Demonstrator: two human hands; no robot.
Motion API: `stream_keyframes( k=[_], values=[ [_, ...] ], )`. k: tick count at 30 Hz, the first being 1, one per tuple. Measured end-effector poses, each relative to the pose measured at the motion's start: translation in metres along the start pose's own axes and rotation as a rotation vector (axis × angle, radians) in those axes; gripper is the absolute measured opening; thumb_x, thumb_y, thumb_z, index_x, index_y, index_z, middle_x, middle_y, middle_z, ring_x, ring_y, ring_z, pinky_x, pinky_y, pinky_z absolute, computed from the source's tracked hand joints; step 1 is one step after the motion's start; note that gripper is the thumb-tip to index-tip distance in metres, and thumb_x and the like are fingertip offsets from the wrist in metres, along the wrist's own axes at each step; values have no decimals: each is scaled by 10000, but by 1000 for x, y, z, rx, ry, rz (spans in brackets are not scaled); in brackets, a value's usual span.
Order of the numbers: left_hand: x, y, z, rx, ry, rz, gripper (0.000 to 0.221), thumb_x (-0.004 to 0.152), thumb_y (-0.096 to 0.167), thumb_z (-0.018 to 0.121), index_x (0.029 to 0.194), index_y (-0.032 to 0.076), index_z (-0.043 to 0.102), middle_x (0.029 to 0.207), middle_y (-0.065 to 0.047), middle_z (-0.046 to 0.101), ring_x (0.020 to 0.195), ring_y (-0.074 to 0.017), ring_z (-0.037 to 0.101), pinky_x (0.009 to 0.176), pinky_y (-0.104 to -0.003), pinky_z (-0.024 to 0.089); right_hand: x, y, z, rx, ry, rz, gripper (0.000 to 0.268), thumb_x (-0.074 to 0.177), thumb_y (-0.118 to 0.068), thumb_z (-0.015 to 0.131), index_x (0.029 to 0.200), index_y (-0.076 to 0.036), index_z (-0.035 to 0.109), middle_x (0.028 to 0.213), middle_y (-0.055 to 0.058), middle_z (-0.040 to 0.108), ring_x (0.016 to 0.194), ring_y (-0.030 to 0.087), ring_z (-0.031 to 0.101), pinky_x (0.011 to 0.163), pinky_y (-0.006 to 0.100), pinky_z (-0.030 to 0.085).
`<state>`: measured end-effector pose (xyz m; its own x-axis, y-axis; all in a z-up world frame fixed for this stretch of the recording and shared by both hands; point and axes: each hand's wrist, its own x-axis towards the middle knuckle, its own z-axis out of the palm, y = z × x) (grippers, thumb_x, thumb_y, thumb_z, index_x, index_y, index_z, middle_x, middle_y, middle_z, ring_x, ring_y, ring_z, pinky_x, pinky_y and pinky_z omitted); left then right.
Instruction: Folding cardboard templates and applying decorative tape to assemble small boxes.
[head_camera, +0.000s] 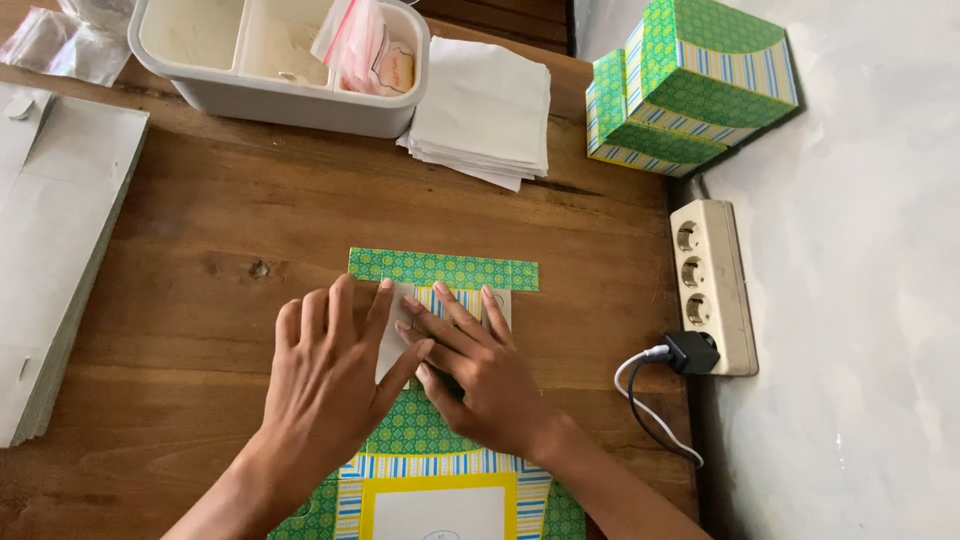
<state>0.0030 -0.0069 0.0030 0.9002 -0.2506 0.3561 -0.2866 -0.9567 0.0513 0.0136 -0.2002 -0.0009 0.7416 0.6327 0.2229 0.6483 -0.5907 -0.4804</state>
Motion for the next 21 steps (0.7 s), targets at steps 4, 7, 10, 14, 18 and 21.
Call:
stream_keyframes(
  k=[4,7,10,14,18,21],
  values=[
    [-2,2,-1,3,2,-2,667,1001,640,464,1397,119,596,1219,-131,565,964,-309,564,874,-451,475,-1,2,0,3,-14,3,427,1054,-185,509,1471,-118,572,1637,11,406,1567,392,302,1245,688,141],
    [-11,7,-3,11,22,-13,667,996,634,471,1399,115,589,1238,-127,574,987,-312,570,877,-437,472,-2,3,-1,20,-28,19,473,1061,-216,498,1527,-132,505,1645,30,405,1570,408,305,1262,667,111],
    [-26,11,-7,42,-20,-29,749,969,671,485,1462,113,561,1278,-166,564,1053,-319,571,948,-457,473,-2,3,-1,23,-42,14,490,1081,-265,441,1559,-156,448,1647,53,423,1578,407,298,1262,663,103],
    [-46,14,-14,-15,-24,-30,697,947,663,520,1404,141,585,1270,-146,551,1059,-323,570,938,-450,473,1,3,0,2,-7,0,436,1088,-285,438,1467,-109,564,1606,74,464,1549,393,331,1257,637,128],
    [-57,14,-21,-171,-95,-58,536,917,611,602,1293,230,615,1245,-51,575,1056,-272,594,916,-443,490,0,4,-3,104,74,71,471,1020,-220,556,1467,-69,541,1625,214,388,1536,351,346,1294,579,167],
    [-62,4,3,-101,-169,-161,735,825,777,631,1173,132,567,1156,-84,597,1019,-292,569,903,-444,472,-2,12,-8,43,216,94,501,974,-187,605,1469,-129,550,1619,176,383,1530,356,365,1270,650,226]
  ],
)
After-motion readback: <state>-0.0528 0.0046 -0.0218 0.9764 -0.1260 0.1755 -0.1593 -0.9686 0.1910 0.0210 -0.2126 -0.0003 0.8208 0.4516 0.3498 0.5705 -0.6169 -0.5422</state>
